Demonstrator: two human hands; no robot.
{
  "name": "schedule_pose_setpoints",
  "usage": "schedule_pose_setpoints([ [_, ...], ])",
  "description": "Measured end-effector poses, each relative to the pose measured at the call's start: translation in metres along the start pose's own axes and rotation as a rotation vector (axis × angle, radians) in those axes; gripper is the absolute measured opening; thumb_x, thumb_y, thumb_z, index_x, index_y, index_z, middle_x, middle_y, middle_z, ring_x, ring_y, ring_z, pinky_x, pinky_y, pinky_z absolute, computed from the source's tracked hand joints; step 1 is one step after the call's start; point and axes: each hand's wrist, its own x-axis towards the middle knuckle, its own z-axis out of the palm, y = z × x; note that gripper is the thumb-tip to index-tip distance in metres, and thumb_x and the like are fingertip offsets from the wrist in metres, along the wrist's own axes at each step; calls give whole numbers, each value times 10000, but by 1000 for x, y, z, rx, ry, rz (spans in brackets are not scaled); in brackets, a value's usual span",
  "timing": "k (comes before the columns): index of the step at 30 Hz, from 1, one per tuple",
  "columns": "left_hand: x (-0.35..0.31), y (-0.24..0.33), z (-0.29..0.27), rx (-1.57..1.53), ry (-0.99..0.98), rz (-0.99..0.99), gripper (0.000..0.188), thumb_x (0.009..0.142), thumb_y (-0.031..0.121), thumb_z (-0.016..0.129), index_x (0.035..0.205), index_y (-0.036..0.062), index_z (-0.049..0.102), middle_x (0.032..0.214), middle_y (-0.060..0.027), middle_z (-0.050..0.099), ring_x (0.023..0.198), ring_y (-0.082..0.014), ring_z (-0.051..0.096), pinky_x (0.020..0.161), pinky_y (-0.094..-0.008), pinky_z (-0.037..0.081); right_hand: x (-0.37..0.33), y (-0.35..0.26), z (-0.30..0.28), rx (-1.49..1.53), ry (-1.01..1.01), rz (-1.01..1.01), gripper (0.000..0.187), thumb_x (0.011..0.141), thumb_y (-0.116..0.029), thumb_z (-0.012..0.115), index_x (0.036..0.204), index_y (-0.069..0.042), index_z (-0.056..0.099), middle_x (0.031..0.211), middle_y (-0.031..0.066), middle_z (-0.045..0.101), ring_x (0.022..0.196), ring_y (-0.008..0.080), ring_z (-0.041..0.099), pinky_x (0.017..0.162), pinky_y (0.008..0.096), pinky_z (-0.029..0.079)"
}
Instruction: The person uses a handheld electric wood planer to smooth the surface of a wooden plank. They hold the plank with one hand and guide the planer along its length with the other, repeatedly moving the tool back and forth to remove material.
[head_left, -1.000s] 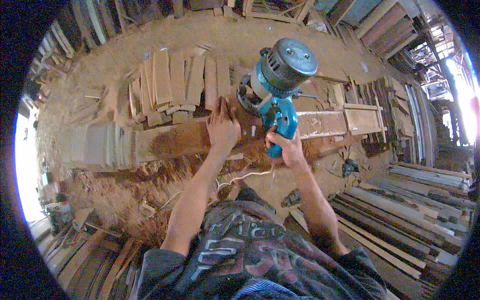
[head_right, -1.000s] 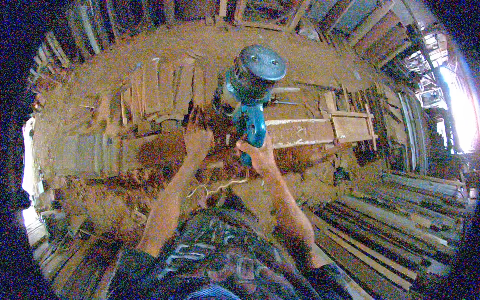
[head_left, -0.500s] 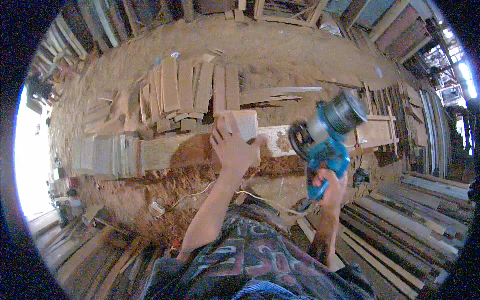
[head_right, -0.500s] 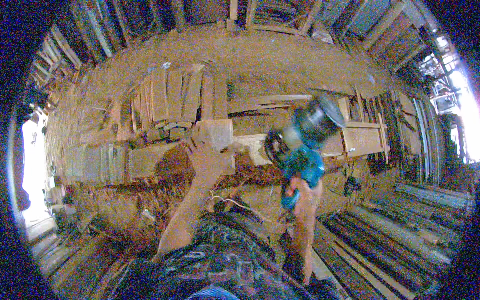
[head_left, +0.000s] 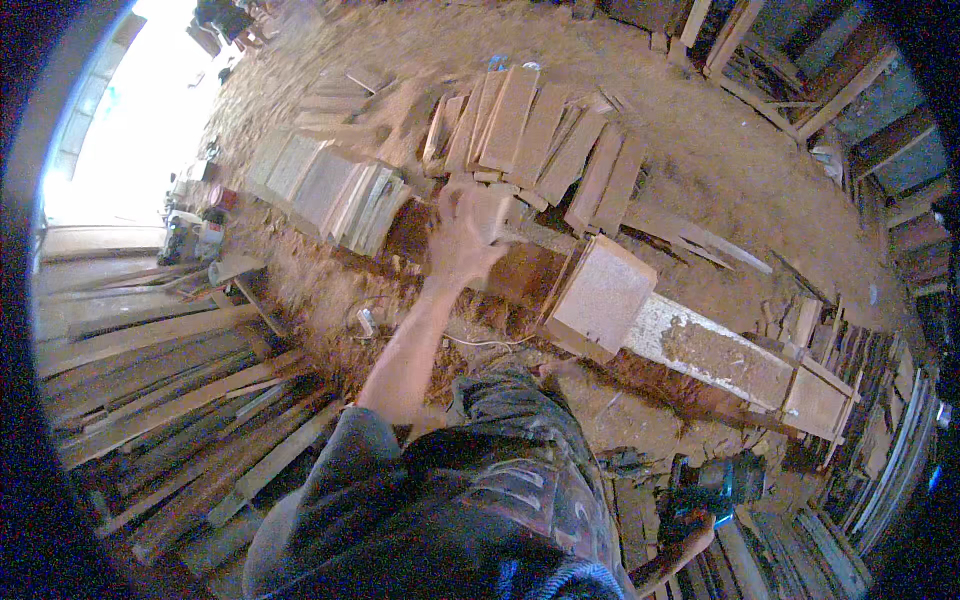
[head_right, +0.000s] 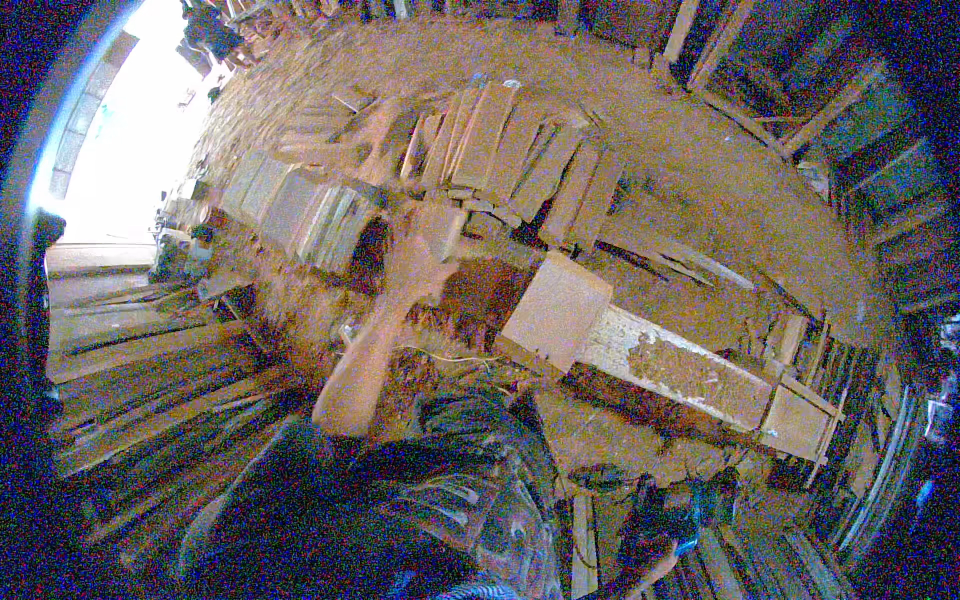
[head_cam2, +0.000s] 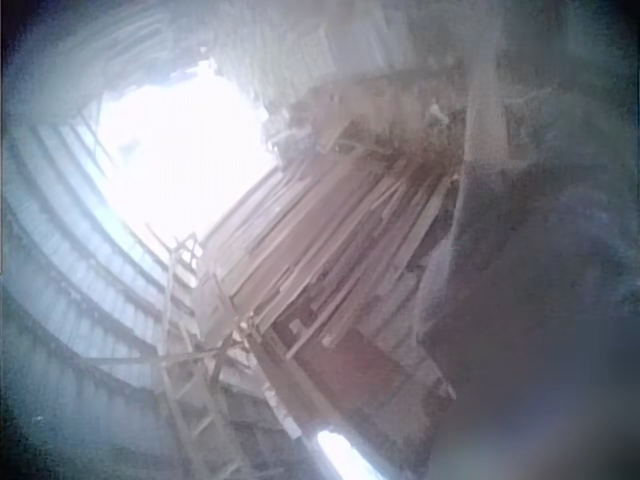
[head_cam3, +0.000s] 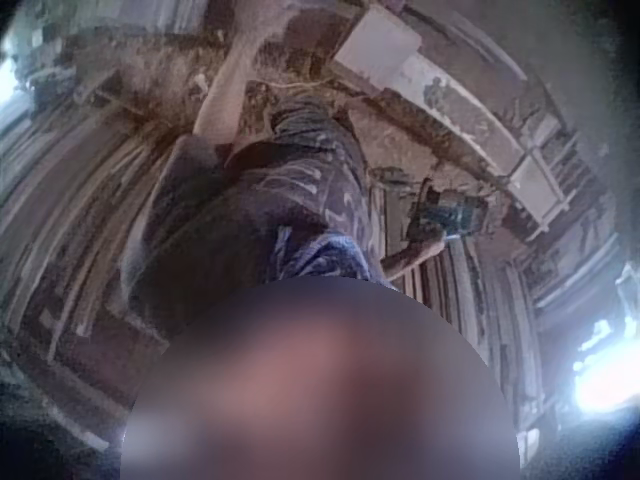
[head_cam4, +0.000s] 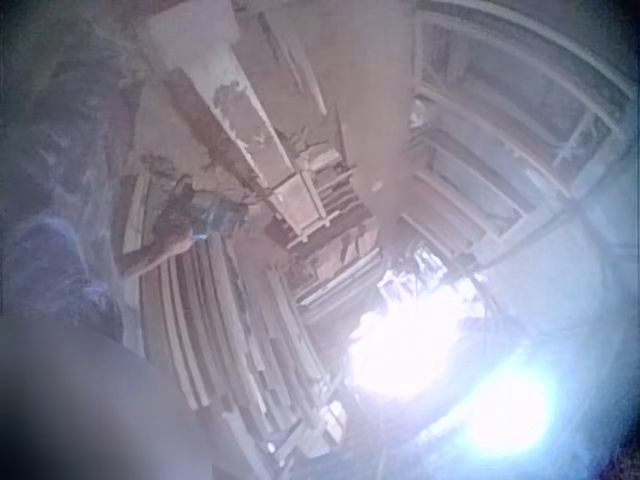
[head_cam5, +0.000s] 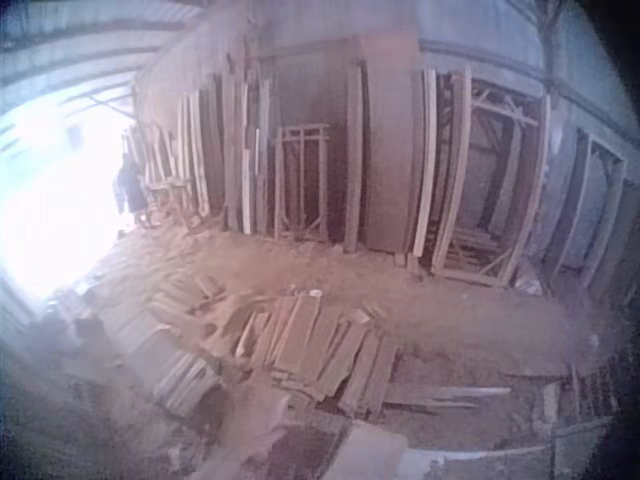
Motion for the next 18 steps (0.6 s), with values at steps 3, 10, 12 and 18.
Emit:
schedule_pose_setpoints([
  [3,5,-86,45,-88,-143,-87,1096,663,362,861,1537,77,264,1560,-211,222,1427,-469,309,1176,-539,306,-21,1,0,14,32,-25,217,851,-191,676,911,-28,546,685,52,554,550,154,505,494,313,440],
  [10,9,-215,116,206,13,152,1030,732,317,785,1565,17,257,1644,-249,137,1512,-455,168,1243,-545,144,-89,-30,21,37,59,-110,257,831,-194,696,946,-18,548,686,54,561,538,154,511,491,315,448],
  [12,12,-231,119,201,73,203,940,760,294,758,1535,-7,320,1635,-252,189,1518,-443,160,1242,-544,146,-117,-42,24,43,59,-138,270,825,-195,702,956,-15,549,687,55,563,535,154,513,490,315,450],
  [18,0,-145,94,-77,237,265,756,878,308,685,1492,-23,394,1549,-256,385,1463,-396,330,1203,-504,267,-202,-80,47,117,-17,-219,311,808,-198,719,986,-6,551,688,57,569,524,153,518,488,317,456],
])
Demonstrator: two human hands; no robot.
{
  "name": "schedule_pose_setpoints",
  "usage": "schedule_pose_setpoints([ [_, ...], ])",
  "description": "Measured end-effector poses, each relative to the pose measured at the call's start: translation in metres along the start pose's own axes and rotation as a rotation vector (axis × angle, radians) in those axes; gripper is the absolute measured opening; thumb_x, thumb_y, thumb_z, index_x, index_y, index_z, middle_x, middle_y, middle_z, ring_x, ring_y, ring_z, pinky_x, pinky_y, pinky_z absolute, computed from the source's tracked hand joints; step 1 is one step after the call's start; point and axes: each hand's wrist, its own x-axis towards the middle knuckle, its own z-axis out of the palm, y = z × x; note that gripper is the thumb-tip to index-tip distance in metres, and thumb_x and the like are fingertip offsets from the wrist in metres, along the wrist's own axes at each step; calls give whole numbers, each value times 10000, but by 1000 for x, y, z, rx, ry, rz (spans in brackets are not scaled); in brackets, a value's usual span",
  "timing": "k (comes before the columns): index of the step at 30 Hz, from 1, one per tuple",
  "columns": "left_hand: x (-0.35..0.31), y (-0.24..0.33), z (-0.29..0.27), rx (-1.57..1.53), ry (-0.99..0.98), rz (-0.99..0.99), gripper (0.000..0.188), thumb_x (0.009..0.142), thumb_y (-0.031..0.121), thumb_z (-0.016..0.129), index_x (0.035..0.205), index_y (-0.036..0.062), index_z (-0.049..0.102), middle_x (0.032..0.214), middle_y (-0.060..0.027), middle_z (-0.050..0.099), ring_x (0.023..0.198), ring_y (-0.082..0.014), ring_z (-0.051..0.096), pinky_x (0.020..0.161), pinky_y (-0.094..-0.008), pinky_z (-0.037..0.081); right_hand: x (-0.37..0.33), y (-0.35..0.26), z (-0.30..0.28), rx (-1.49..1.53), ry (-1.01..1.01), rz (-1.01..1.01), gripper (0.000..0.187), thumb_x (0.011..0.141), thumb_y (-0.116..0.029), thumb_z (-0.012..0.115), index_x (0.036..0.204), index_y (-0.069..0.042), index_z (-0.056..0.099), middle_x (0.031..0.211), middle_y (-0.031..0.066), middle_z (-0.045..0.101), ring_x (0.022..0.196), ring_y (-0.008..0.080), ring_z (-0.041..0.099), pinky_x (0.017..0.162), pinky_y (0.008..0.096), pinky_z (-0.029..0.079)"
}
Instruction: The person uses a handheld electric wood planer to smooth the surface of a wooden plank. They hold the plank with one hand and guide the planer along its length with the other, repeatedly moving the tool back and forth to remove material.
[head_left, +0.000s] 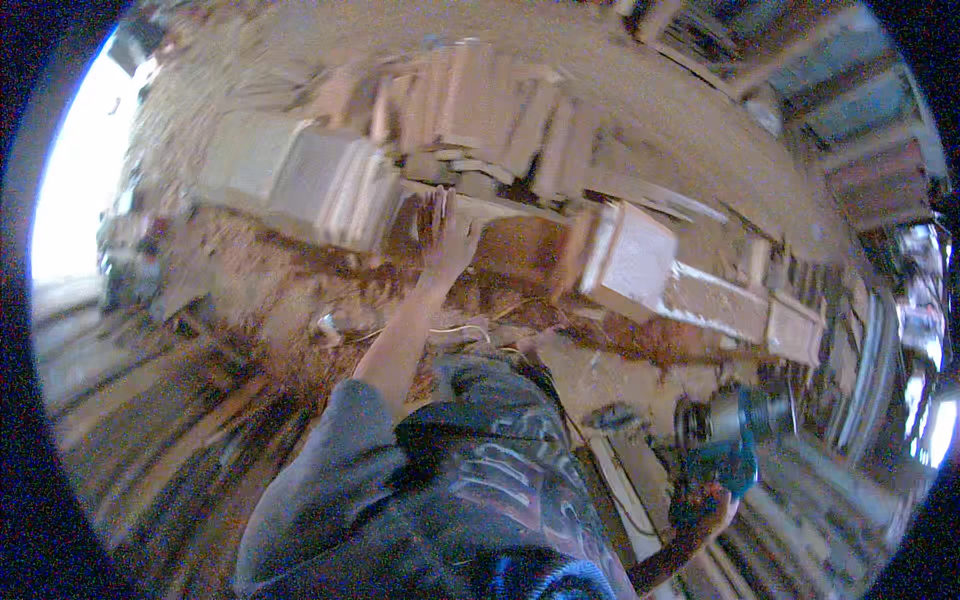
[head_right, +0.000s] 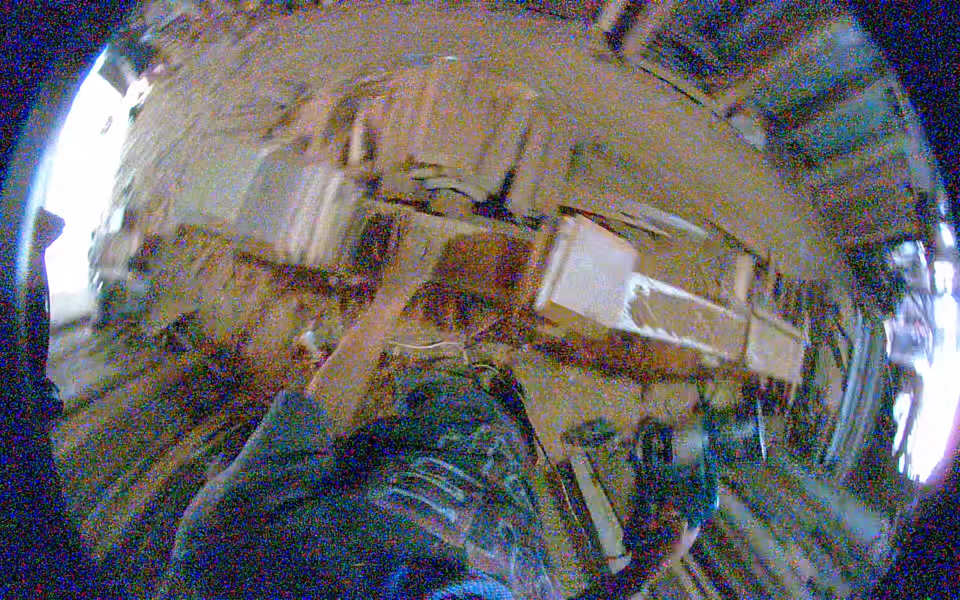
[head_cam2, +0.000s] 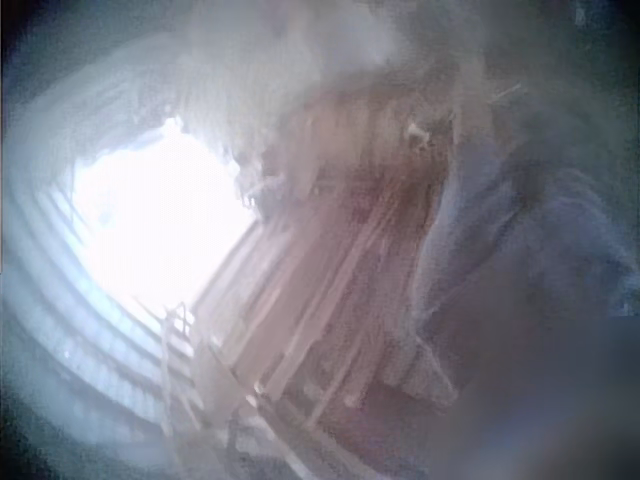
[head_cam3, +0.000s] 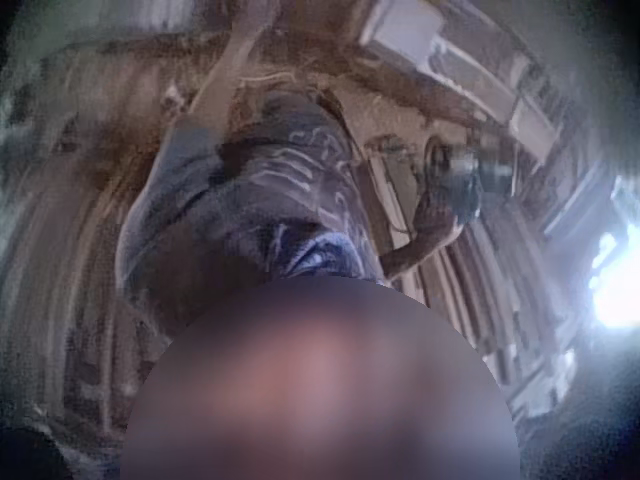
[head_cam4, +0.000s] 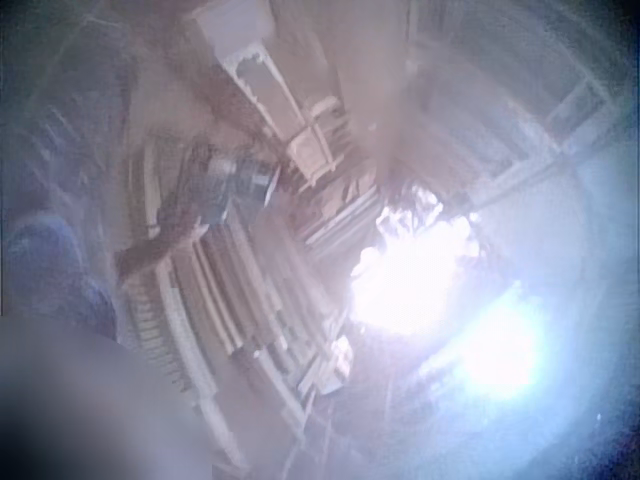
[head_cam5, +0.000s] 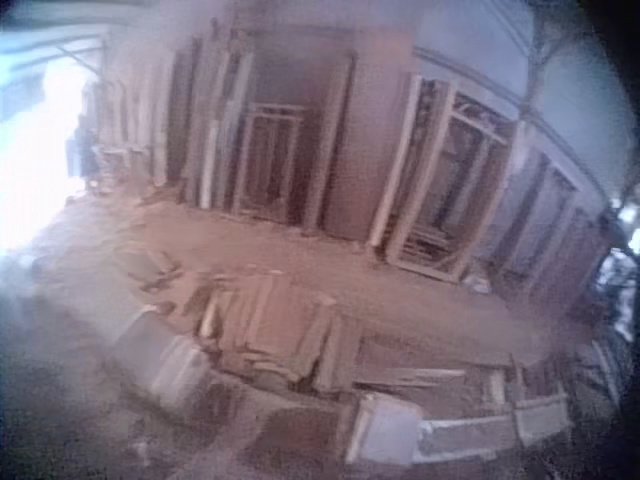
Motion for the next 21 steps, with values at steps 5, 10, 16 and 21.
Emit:
schedule_pose_setpoints([
  [5,20,163,-2,-746,-273,-21,759,990,472,535,1489,-67,343,1515,-325,389,1395,-453,404,1145,-519,350,-35,-39,53,105,-129,-65,347,794,-200,733,1012,1,552,689,59,574,516,153,523,486,318,462],
  [10,27,231,30,-495,-404,103,818,988,482,526,1522,-77,259,1571,-333,284,1447,-481,312,1207,-496,261,-51,-60,103,117,-317,-120,436,755,-203,772,1068,15,560,703,64,596,516,151,555,486,302,477],
  [16,11,251,37,-461,-553,10,748,950,399,597,1498,-33,326,1506,-304,397,1419,-443,369,1200,-479,279,-31,-36,125,91,-507,-144,410,784,-167,768,1093,16,570,749,66,621,550,141,577,497,290,479],
  [21,13,253,18,-319,-498,89,662,945,454,570,1432,16,465,1561,-251,352,1453,-443,307,1216,-502,231,-32,-8,133,95,-542,-117,438,828,-139,728,1196,-16,524,831,40,612,611,142,575,526,294,487],
])
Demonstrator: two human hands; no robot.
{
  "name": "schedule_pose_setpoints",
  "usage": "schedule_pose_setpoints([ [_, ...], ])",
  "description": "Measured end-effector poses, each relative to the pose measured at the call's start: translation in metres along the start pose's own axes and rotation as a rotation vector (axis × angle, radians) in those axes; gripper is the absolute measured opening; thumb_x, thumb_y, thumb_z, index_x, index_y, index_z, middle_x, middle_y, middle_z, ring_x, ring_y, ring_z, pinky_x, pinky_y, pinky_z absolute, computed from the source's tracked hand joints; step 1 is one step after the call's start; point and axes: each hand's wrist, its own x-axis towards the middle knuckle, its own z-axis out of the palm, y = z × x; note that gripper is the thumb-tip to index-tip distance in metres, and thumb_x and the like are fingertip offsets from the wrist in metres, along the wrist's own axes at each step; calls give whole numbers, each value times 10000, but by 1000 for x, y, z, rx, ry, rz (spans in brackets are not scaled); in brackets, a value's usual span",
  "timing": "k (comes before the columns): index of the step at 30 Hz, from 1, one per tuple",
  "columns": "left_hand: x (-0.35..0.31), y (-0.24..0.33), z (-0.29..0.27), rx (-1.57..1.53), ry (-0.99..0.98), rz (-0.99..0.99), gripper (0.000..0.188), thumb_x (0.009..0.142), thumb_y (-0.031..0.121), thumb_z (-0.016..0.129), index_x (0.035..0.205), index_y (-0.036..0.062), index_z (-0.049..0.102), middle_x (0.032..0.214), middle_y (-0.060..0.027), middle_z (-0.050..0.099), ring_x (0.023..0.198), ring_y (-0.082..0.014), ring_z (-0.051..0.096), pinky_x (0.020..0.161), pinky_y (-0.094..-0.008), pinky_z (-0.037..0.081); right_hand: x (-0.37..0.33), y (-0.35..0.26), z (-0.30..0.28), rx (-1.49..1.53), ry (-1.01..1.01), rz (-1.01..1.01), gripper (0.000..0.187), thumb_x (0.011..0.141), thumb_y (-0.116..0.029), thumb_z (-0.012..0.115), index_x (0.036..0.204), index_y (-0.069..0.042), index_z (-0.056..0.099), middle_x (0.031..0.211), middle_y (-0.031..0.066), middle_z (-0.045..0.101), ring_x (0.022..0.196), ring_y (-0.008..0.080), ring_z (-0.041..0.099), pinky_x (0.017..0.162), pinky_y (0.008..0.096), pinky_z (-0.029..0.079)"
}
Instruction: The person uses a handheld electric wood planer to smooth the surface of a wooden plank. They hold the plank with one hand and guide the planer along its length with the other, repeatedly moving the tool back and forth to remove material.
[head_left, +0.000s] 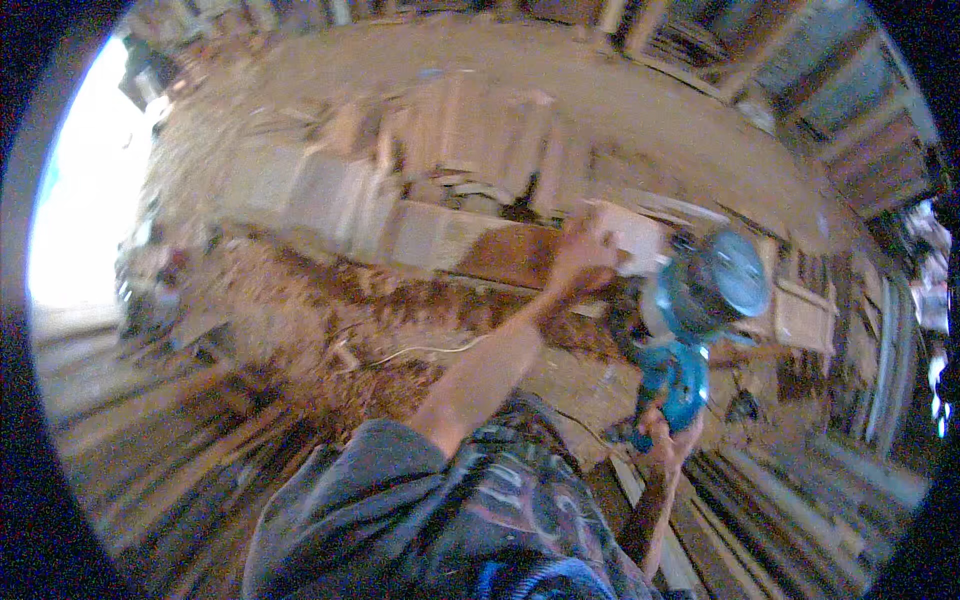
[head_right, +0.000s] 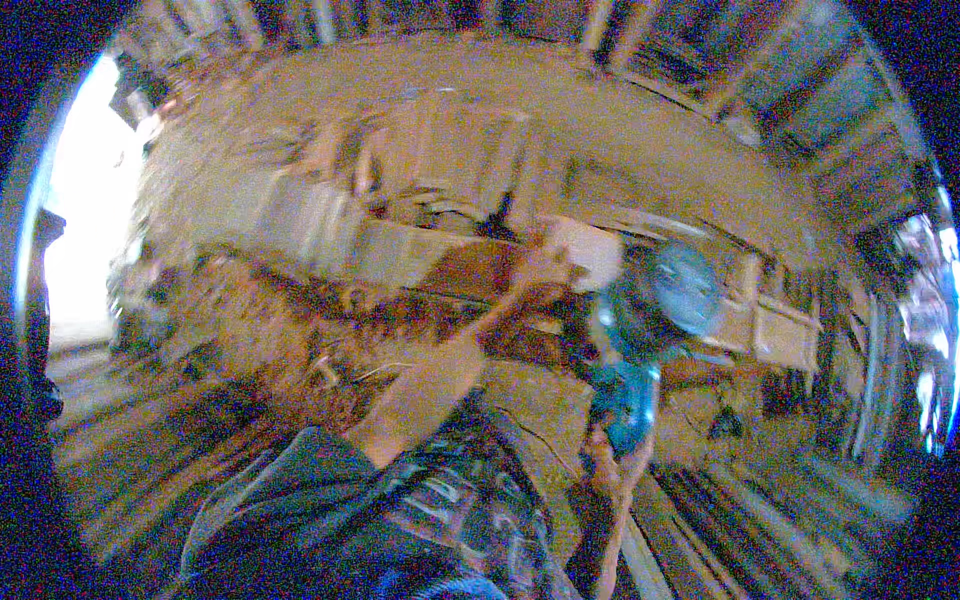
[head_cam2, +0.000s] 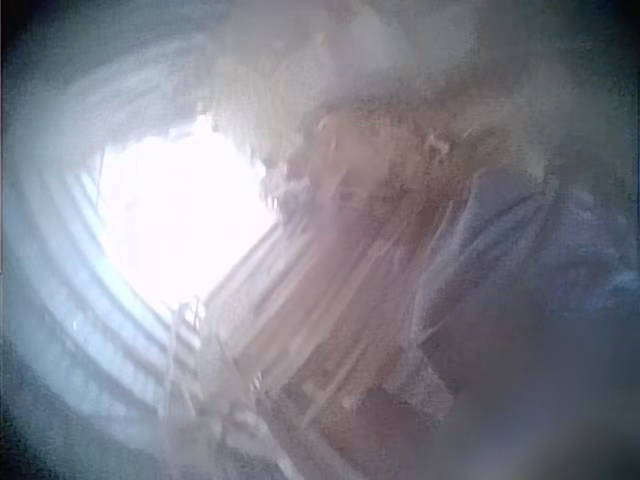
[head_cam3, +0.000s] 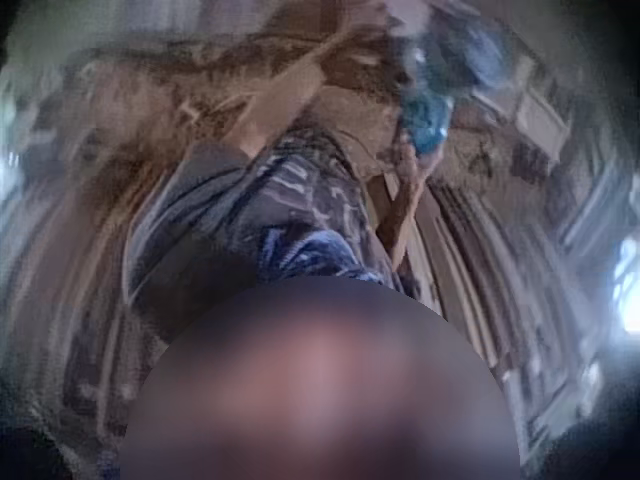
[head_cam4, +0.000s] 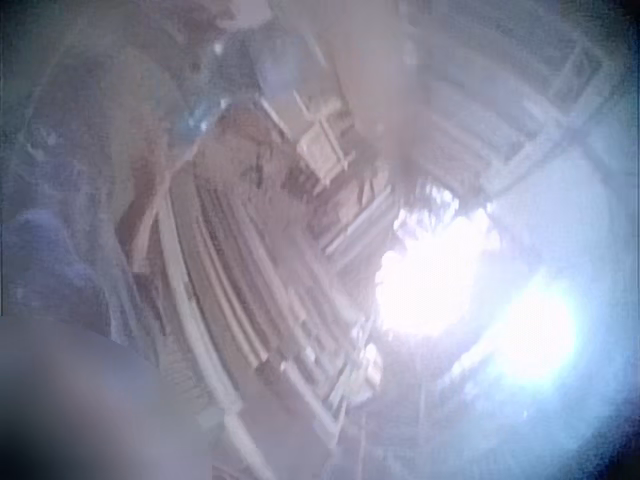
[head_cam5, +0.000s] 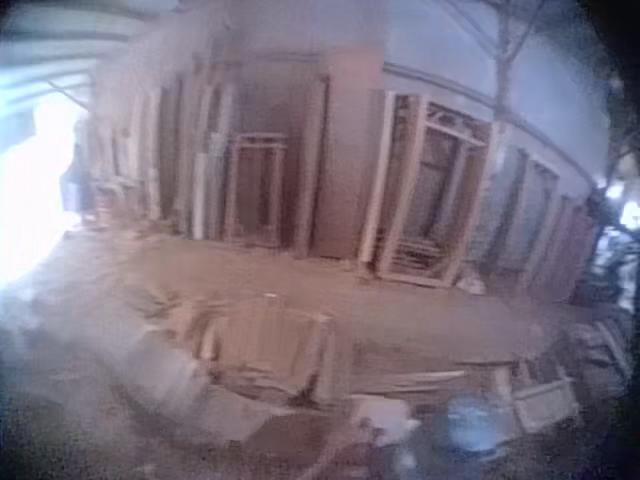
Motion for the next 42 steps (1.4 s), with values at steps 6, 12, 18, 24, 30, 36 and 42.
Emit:
schedule_pose_setpoints([
  [6,24,-7,9,-204,127,-132,589,943,467,543,1352,47,599,1587,-214,315,1477,-452,233,1220,-523,200,31,16,3,-216,-76,150,348,862,-12,711,1175,-36,560,856,52,650,712,167,643,662,342,550],
  [12,26,-24,19,115,-72,83,509,967,371,540,1362,51,560,1579,-252,333,1444,-468,313,1214,-506,240,40,11,-1,-509,-199,91,183,849,-71,770,1001,-48,671,906,42,697,848,159,667,759,359,550],
  [18,37,-39,31,-187,91,-7,690,984,352,541,1565,65,302,1580,-218,349,1425,-417,372,1171,-456,338,41,12,-1,-372,-280,204,247,804,-61,797,1006,-45,656,904,18,693,833,121,648,750,316,535],
  [24,30,-25,16,-328,102,-81,755,974,389,554,1551,-15,284,1557,-298,343,1451,-432,333,1186,-441,310,41,15,-1,-388,-293,178,196,819,-23,739,993,-41,650,894,16,687,835,100,643,751,297,528],
  [30,23,-13,2,-342,71,-113,783,951,371,590,1547,-34,284,1582,-283,313,1475,-423,296,1207,-435,283,45,11,5,-192,-258,251,170,821,-13,731,968,-37,650,891,17,683,831,94,639,751,290,528],
  [36,23,-15,1,-376,5,-127,796,935,369,616,1543,-30,294,1582,-281,314,1471,-434,296,1211,-439,278,50,5,11,-313,-239,292,154,840,-20,722,975,-45,654,900,19,685,835,101,643,762,296,531],
  [42,17,-13,-5,-296,-14,-122,826,934,417,614,1553,-18,283,1594,-266,304,1474,-424,299,1208,-437,287,50,4,16,-405,-246,166,186,836,2,730,993,-50,645,897,21,682,852,112,649,759,298,534],
])
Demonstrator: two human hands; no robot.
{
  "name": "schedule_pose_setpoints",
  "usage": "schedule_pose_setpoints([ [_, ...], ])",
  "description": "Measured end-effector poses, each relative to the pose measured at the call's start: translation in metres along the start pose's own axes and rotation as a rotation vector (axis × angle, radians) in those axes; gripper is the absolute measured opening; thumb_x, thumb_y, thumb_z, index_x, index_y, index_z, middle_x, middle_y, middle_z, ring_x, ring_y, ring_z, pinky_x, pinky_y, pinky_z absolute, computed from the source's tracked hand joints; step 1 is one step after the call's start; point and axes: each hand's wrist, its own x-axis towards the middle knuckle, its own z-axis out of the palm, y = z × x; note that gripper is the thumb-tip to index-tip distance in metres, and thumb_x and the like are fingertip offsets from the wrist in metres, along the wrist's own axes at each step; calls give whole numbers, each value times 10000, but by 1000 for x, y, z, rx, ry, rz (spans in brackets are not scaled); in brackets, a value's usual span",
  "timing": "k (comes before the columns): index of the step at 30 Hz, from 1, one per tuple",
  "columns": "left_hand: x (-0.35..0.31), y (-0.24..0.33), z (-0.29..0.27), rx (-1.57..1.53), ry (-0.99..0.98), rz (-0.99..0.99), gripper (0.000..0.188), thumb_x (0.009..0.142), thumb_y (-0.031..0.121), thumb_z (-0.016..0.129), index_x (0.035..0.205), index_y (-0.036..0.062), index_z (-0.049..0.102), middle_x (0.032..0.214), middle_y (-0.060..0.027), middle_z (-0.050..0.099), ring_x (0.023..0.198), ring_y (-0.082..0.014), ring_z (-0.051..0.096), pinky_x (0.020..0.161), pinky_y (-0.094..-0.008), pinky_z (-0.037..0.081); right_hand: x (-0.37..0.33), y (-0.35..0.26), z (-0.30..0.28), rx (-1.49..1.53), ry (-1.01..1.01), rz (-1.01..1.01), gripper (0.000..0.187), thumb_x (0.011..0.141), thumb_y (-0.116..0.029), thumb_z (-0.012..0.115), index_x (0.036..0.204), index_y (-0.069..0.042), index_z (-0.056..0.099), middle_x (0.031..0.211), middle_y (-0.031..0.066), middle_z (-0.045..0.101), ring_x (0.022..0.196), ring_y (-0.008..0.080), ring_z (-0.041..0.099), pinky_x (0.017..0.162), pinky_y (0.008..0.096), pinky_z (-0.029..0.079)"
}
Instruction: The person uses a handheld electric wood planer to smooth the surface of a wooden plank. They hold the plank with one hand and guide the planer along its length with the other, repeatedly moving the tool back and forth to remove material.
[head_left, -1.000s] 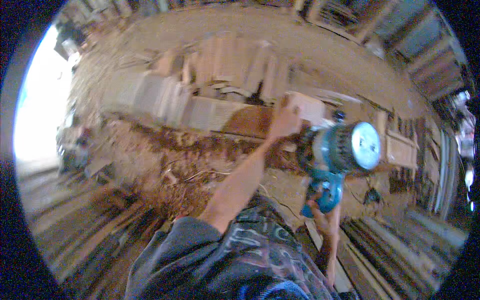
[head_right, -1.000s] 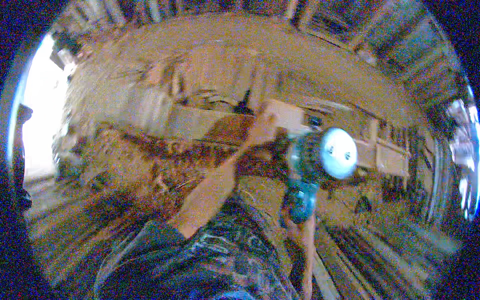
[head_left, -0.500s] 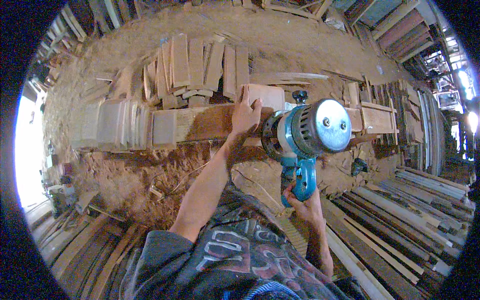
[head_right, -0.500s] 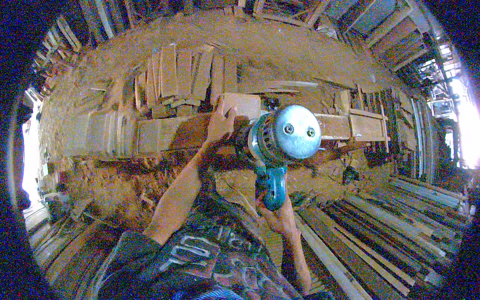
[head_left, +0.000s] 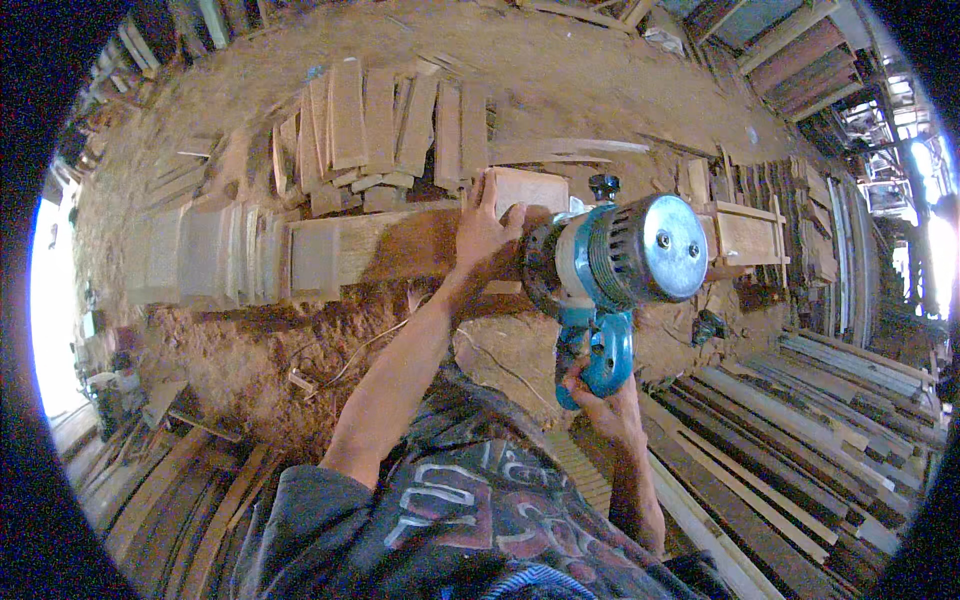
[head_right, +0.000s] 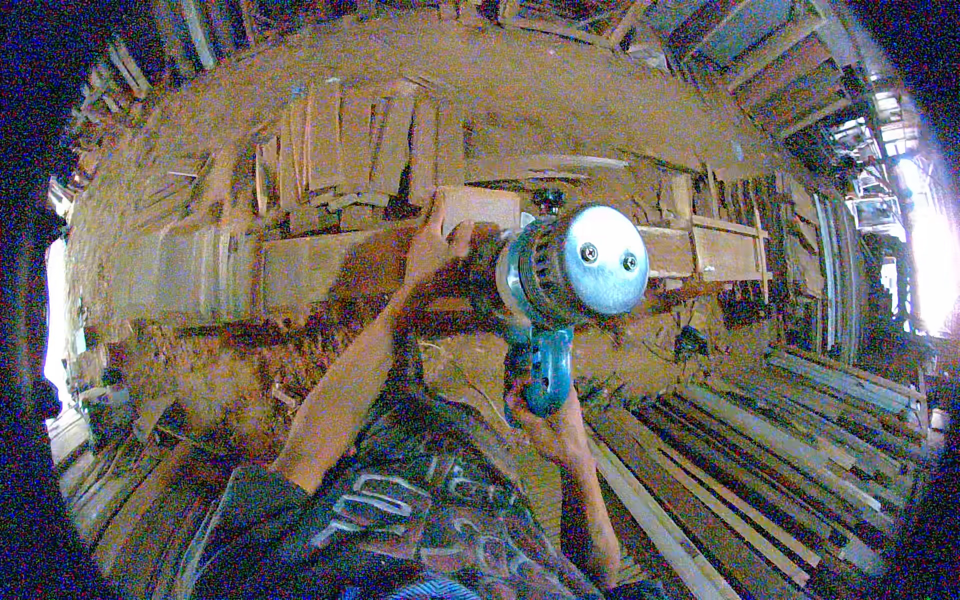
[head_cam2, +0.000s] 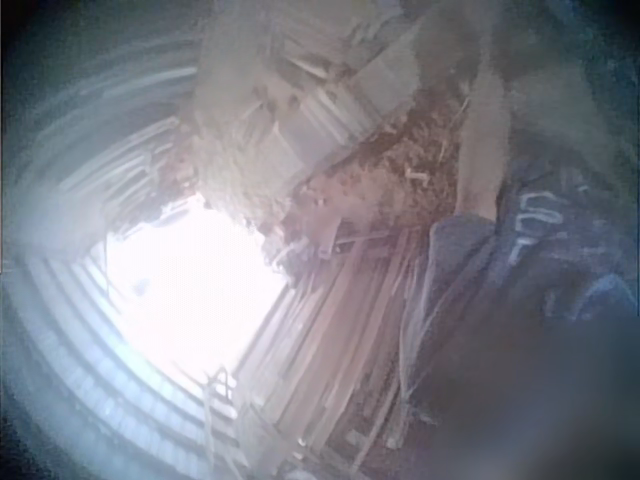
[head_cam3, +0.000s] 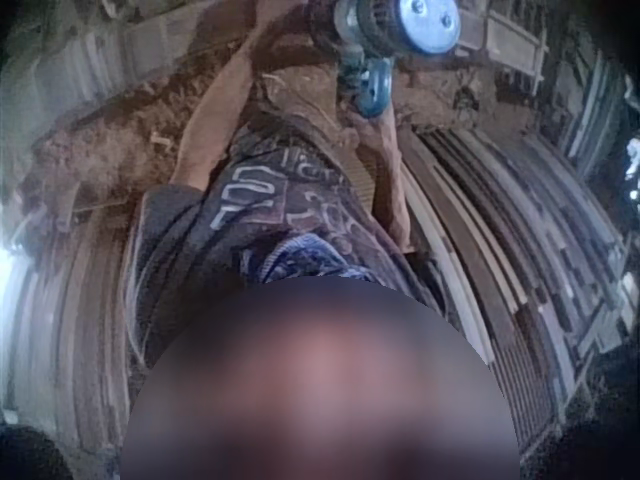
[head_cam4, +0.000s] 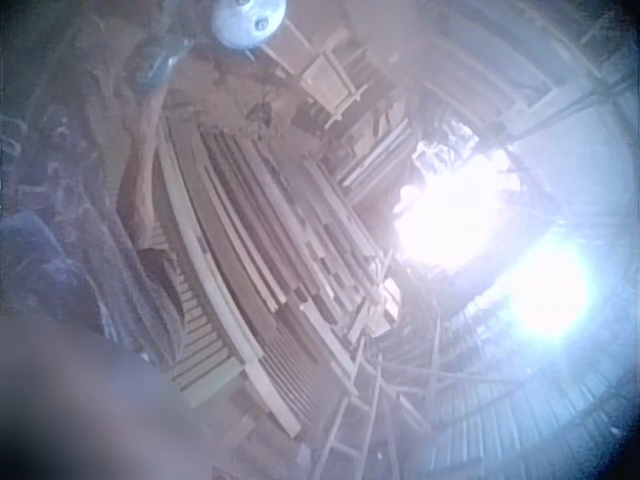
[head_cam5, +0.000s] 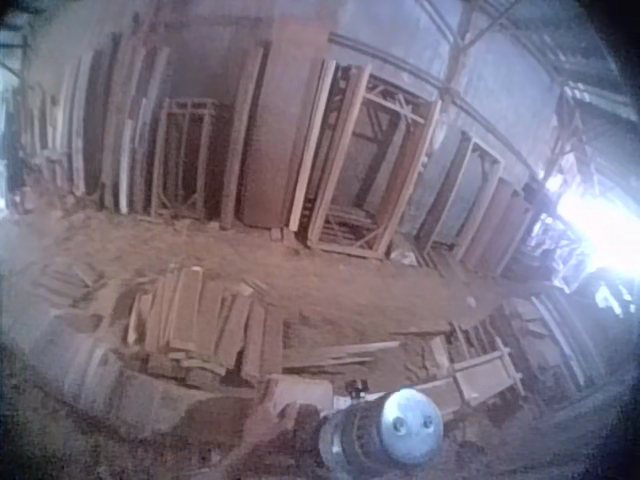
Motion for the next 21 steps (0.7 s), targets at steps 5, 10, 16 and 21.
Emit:
schedule_pose_setpoints([
  [5,-2,-4,-2,-13,-10,19,836,950,452,588,1559,-23,267,1608,-273,270,1481,-446,273,1211,-441,273,8,-2,0,99,0,57,207,822,20,716,998,-48,631,913,27,677,839,122,645,748,293,532],
  [10,-2,-8,-1,-54,7,132,796,999,452,519,1540,-72,263,1592,-305,276,1472,-480,265,1216,-467,247,26,-2,-3,103,9,92,190,830,16,701,993,-49,628,914,21,668,828,119,636,748,295,525],
  [16,-6,-9,4,-34,156,264,704,1030,369,500,1514,-97,291,1519,-337,376,1400,-508,371,1159,-501,339,51,-1,-1,156,36,-16,184,834,37,664,994,-48,631,900,23,673,838,118,634,764,301,517],
  [21,-4,-13,8,22,319,447,642,1034,319,507,1516,-59,317,1493,-330,415,1330,-503,467,1076,-512,443,70,-5,0,12,42,-76,151,845,49,628,969,-39,623,892,56,694,851,147,658,776,334,530],
])
